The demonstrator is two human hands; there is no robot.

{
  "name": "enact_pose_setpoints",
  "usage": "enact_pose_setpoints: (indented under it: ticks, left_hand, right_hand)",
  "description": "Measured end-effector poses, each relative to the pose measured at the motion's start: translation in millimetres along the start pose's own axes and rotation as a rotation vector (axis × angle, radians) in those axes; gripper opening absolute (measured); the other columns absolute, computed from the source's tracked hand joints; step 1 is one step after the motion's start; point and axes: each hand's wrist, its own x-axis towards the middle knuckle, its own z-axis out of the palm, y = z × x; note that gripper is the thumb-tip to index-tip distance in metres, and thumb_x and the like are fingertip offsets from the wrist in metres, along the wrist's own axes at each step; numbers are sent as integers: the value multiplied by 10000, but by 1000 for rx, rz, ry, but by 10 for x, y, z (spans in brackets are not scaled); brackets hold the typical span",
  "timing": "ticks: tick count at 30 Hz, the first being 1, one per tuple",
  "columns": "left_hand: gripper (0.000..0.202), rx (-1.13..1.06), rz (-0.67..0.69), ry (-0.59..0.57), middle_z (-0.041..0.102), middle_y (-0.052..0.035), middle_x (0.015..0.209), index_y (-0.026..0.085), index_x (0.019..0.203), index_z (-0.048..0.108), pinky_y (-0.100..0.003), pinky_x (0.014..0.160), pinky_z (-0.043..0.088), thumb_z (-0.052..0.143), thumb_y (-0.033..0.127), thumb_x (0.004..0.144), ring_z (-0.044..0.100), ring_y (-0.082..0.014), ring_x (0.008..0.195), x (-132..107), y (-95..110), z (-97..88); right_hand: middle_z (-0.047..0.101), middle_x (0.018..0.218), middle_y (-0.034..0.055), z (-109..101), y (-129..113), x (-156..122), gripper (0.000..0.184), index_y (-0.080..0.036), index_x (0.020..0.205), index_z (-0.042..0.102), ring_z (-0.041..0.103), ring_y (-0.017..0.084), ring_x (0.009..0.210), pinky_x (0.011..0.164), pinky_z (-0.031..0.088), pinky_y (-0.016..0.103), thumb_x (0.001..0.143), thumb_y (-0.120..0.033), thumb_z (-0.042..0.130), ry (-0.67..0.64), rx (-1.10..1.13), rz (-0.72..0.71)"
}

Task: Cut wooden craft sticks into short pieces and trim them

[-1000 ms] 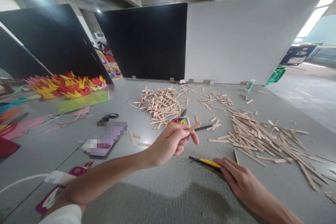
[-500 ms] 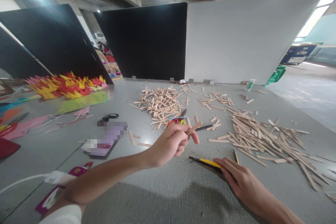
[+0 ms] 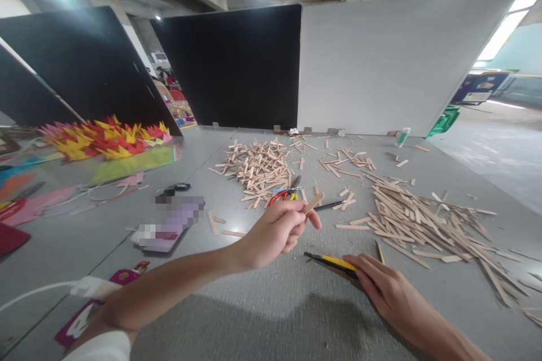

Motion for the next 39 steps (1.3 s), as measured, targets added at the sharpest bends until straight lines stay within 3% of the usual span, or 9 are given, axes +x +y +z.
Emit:
enact_pose_setpoints:
  ticks: [6,9,14,17,20,29,31,35,39]
  left_hand:
    - [191,5,-12,30,284,109,632,179,920,619,-215,426,167,551,356,944,161,-84,504,0,-13,1]
    - [187,25,-18,70,282,107,631,180,934,620,-212,427,172,544,350,947,166,-85,501,7,-17,-5]
    - [168,32,5,141,304,101,671,183,1010,592,-203,428,212,505,327,1008,182,-80,501,-2,-49,4]
    - [242,49,28,57,413,90,711,192,1207,557,-198,419,311,508,381,1065,259,-91,506,-45,-103,42]
    - [360,63,33,-53,535,75,751,215,1403,467,-201,430,362,481,426,1112,342,-93,497,-110,-152,90]
    - [495,117,6,-120,577,68,742,244,1549,377,-214,452,327,470,481,1124,361,-99,500,-251,-114,202]
    - [440,127,-9,-118,589,72,743,244,1479,376,-217,458,329,469,488,1124,365,-100,498,-265,-110,210]
    - [240,197,-13,-73,629,72,726,263,1107,402,-220,473,323,433,500,1128,371,-93,471,-195,-157,157]
    - [231,527,-50,-135,701,21,722,239,903,477,-226,562,373,520,370,1089,521,-121,565,53,-316,14]
  right_hand:
    - [807,1059,114,7,45,-16,353,-221,1291,731,814,229,848,739,641,308,1132,-331,436,-45,-5,38]
    - [814,1019,116,-27,-10,10,341,-223,1222,759,801,232,831,740,643,309,1107,-411,499,15,46,71]
    - [683,663,6,-153,-367,5,405,-206,1012,714,514,116,407,393,448,211,1104,-541,505,255,385,317]
    - [695,734,12,-184,-604,-75,405,-201,1102,709,438,81,371,358,394,202,1092,-568,540,394,528,331]
    - [692,738,17,-170,-758,-159,391,-204,1152,727,430,82,396,385,384,209,1087,-555,567,419,522,361]
    - [682,715,11,-188,-844,-160,376,-220,1115,722,403,91,407,387,362,223,1079,-563,574,448,439,331]
    - [696,721,6,-189,-801,-170,346,-226,1137,718,410,89,395,377,364,220,1087,-535,572,445,410,310]
    - [730,713,1,-230,-679,-182,256,-237,1190,695,447,89,371,355,375,200,1082,-452,608,435,358,198]
    - [749,702,4,-433,-614,-87,264,-251,1122,655,473,102,391,366,401,206,1005,-476,727,591,328,305]
